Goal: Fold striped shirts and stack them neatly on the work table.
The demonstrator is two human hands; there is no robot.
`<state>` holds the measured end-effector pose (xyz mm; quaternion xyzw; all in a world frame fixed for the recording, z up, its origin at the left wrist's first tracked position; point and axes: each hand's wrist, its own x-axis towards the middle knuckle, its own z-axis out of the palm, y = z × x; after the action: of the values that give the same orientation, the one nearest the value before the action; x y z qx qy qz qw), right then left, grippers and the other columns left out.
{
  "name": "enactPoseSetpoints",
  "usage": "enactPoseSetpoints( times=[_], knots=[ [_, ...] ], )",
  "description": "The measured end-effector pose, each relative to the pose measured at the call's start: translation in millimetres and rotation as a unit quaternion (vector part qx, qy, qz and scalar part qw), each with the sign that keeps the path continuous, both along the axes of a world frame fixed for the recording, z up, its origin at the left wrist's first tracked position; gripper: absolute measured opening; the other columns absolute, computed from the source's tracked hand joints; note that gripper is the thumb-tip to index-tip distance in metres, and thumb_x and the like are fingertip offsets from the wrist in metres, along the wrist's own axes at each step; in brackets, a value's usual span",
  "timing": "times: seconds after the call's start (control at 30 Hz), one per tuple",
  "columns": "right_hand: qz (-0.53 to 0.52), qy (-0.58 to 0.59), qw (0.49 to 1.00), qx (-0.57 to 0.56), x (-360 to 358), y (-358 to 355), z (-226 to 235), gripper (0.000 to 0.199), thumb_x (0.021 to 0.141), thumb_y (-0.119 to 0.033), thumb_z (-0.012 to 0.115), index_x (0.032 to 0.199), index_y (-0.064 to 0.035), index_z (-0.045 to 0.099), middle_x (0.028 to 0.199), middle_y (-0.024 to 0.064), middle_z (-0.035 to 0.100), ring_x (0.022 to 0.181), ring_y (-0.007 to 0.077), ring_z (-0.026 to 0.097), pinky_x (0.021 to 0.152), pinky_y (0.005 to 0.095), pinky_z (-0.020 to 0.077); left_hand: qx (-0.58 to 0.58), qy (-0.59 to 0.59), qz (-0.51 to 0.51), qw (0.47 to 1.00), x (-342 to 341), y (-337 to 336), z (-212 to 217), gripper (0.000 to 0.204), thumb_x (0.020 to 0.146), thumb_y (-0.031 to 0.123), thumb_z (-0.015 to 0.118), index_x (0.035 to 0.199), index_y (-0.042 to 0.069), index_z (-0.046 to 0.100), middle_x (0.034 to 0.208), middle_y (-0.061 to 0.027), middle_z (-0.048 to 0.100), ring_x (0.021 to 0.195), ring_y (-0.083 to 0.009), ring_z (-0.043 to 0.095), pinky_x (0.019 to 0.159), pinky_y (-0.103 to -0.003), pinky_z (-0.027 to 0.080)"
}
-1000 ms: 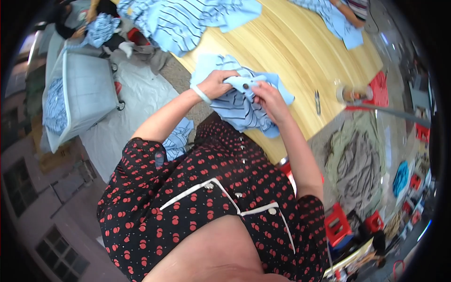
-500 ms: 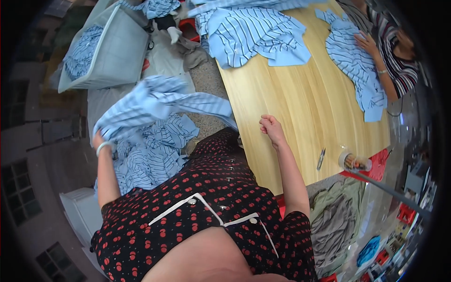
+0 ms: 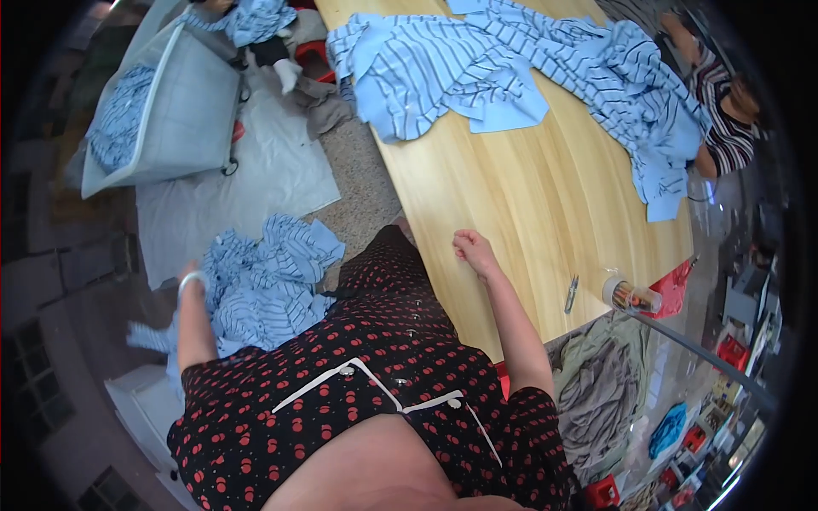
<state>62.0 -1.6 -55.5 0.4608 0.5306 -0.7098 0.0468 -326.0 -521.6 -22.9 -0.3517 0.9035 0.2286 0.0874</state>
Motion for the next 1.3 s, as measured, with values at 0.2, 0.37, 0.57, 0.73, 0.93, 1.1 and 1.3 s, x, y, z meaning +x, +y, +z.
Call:
enactPoseSetpoints(
  times=[0.2,0.37,0.57,0.73,0.93,1.1,1.3],
  knots=[
    [-0.042,-0.025,0.997,0.061,-0.9,11.9,-16.0,0.019,0.076,-0.016,0.054,0.088,-0.0023,0.053,0.070,0.0014,0.053,0.059,0.0080,0.048,0.055,0.0202,0.0404,0.032,0.231,-0.599,0.766,-26.9,362.5,-52.9,0.056,0.067,0.035,0.060,0.107,-0.001,0.045,0.106,-0.0215,0.046,0.100,-0.0345,0.041,0.085,-0.038,0.034],
    [-0.001,-0.126,0.956,0.265,-8.1,9.6,-18.7,0.024,0.074,-0.024,0.054,0.086,-0.0034,0.055,0.073,0.0069,0.057,0.063,0.0160,0.054,0.059,0.0274,0.0428,0.033,0.204,-0.745,0.634,16.9,583.6,4.7,0.077,0.060,0.044,0.065,0.115,-0.001,0.035,0.115,-0.0254,0.037,0.107,-0.0382,0.035,0.088,-0.041,0.031],
    [-0.046,-0.192,0.949,0.245,-19.6,3.6,-48.0,0.020,0.073,-0.024,0.053,0.078,-0.0055,0.056,0.071,0.0086,0.058,0.067,0.0189,0.055,0.062,0.0293,0.0425,-0.239,0.085,-0.801,0.542,44.1,682.2,-16.1,0.106,0.046,0.048,0.072,0.128,0.016,0.014,0.127,-0.0208,0.019,0.113,-0.0422,0.021,0.085,-0.053,0.027],
    [-0.082,-0.195,0.950,0.231,-24.6,7.8,-56.6,0.023,0.074,-0.026,0.052,0.066,-0.0040,0.057,0.059,0.0069,0.056,0.057,0.0165,0.054,0.056,0.0291,0.0418,-0.163,0.113,-0.807,0.556,8.6,710.6,-37.2,0.090,0.055,0.033,0.068,0.126,0.010,0.018,0.111,-0.0228,0.039,0.091,-0.0358,0.048,0.073,-0.044,0.040],
    [-0.077,-0.193,0.959,0.192,-40.4,23.5,-52.7,0.025,0.075,-0.026,0.052,0.063,-0.0040,0.057,0.053,0.0042,0.053,0.052,0.0123,0.051,0.052,0.0265,0.0405,-0.024,0.035,-0.827,0.561,-30.5,726.2,-26.1,0.047,0.063,0.023,0.057,0.102,0.000,0.046,0.088,-0.0212,0.056,0.083,-0.0332,0.054,0.073,-0.039,0.043],
    [-0.133,-0.057,0.983,0.113,-63.9,47.6,-33.9,0.019,0.075,-0.021,0.053,0.083,-0.0032,0.055,0.073,0.0039,0.057,0.064,0.0123,0.052,0.058,0.0263,0.0410,0.337,-0.192,-0.728,0.565,-30.5,718.5,22.2,0.039,0.060,0.023,0.060,0.087,-0.005,0.056,0.081,-0.0109,0.059,0.071,-0.0181,0.056,0.065,-0.026,0.043],
    [-0.336,0.103,0.930,0.105,-83.9,93.9,41.9,0.041,0.083,-0.023,0.045,0.118,-0.0029,0.035,0.109,0.0090,0.047,0.095,0.0143,0.045,0.081,0.0252,0.0365,0.649,-0.406,-0.455,0.456,21.7,695.9,144.3,0.026,0.068,0.012,0.051,0.091,-0.001,0.052,0.077,-0.0078,0.057,0.067,-0.0173,0.056,0.063,-0.027,0.046]
  ],
)
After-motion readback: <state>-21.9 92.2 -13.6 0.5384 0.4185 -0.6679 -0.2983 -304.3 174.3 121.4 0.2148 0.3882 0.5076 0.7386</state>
